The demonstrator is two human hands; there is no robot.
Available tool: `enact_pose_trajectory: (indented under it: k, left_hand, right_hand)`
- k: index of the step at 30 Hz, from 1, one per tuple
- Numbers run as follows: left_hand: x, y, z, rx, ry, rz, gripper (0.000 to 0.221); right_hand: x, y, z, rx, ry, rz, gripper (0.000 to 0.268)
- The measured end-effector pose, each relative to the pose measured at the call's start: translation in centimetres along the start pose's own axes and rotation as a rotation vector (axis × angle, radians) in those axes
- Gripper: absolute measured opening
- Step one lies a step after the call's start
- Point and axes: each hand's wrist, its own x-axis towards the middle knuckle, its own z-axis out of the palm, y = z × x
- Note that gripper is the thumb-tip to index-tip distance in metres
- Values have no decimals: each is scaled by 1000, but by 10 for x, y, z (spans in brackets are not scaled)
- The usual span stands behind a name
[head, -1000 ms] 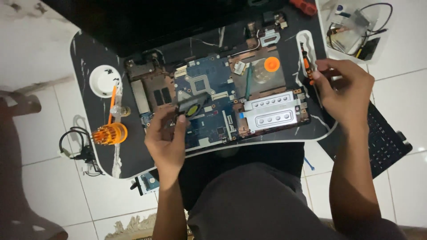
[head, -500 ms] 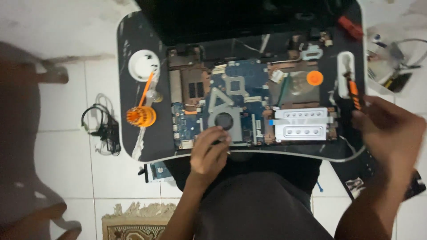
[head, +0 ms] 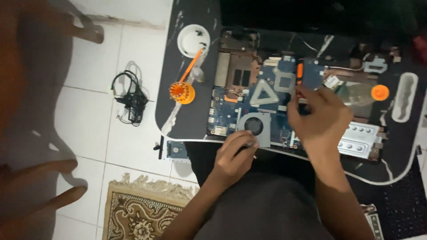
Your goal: Disassembling a laptop motherboard by removing the cooling fan and disconnecting various ribbon cables and connectors.
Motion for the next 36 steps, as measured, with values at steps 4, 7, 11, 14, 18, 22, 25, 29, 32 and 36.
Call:
enact_pose_trajectory:
  k: [4,7,11,14,18,22,25,29,32,36]
  left_hand:
    - [5,-10,0,4,57,-11,19]
    - [12,-21,3,82,123,-42,20]
    - [28,-25,2,98,19,-48,30]
    - [34,-24,1,127,-30,-61,35]
    - [35,-18,-4,161,-109,-96,38]
    - [34,-15,-4,194,-179,-96,41]
    - [40,-4,-3,222,-190,-112,46]
    - [49,4,-1,225,-156,-104,41]
    - [52,-1,5,256,-183,-152,44]
    - [58,5,12,301,-239,-193,57]
  right_hand:
    - [5,8,4,-84,-14,-60,17]
    - [5,11,-17,2,-116,-39,17]
    - [-10,19,-68,77,-163,105,22]
    - [-44,44,-98,20,-152,240,24]
    - [-105,90,-116,-70,-30,379,15]
    - [-166,136,-128,-147,8,453,15]
    - [-201,166,-141,-289,38,502,19]
    - [-237,194,-154,-267,110,614,21]
    - [-258,219,-157,-309,113,671,20]
    - [-291,233,-131,-266,-246,762,25]
